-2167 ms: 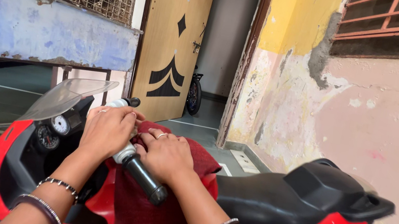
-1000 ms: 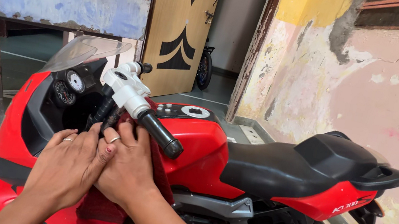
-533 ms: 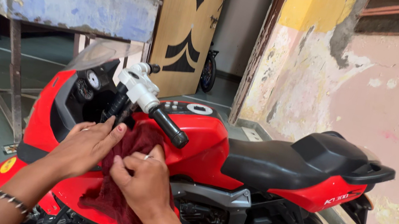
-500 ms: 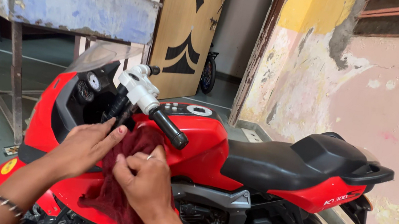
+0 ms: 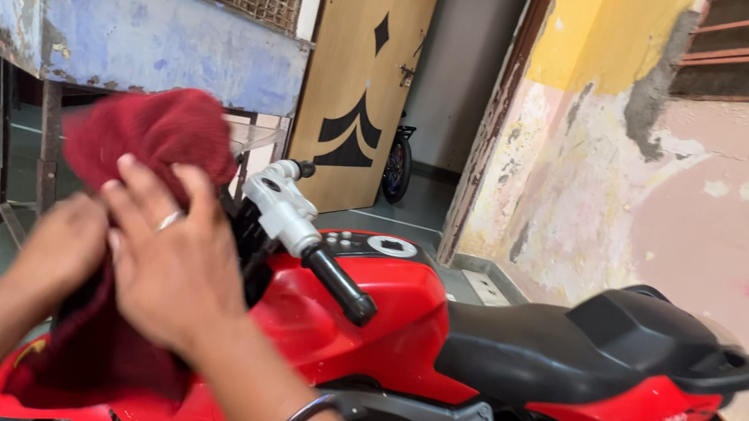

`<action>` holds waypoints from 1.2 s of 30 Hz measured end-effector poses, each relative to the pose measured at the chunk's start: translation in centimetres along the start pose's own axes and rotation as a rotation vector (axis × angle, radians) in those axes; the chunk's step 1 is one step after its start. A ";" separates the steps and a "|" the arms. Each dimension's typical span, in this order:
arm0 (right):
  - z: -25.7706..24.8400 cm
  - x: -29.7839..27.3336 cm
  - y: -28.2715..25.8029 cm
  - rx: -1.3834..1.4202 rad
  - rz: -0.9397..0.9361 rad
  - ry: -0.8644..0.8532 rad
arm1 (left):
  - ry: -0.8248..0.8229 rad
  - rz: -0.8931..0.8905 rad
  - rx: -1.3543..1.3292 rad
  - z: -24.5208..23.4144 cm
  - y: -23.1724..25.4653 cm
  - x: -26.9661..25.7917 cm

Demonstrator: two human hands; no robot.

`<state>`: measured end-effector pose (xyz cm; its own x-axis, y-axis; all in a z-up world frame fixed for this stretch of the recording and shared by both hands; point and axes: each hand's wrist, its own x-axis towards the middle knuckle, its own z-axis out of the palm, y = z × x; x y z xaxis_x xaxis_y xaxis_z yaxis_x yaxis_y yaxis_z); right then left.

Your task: The person wipes the surfaces of a red motorcycle using a dark red cloth. They clean the handlebars, fuel tank, seat, and side panels in a repetitive manner.

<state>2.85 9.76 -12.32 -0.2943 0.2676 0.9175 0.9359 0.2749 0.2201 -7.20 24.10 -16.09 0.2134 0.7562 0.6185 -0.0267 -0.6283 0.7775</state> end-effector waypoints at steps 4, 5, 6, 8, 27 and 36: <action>3.2 -4.3 -1.7 -0.090 0.057 0.022 | -0.100 -0.110 -0.095 0.7 -5.4 -0.9; 4.1 -4.8 -1.6 -0.079 0.111 0.011 | -0.098 -0.153 -0.127 0.6 -6.2 -0.9; 5.1 -4.9 -1.2 -0.031 0.221 -0.158 | -0.106 -0.221 -0.188 0.5 -6.9 -1.1; 6.0 -5.9 -1.0 0.074 0.432 -0.515 | -0.138 -0.253 -0.126 -0.1 -7.7 -1.5; -5.7 -6.5 2.2 0.038 0.214 -0.704 | -0.199 -0.461 -0.065 -1.5 -1.5 0.3; -5.3 2.9 1.5 -0.053 -0.048 -0.162 | -0.129 -0.234 -0.095 -2.0 -4.4 4.5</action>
<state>4.38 6.02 -7.55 -0.3624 0.4022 0.8408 0.9276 0.2436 0.2834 -8.11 30.63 -16.51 0.3468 0.8455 0.4060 -0.0523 -0.4148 0.9084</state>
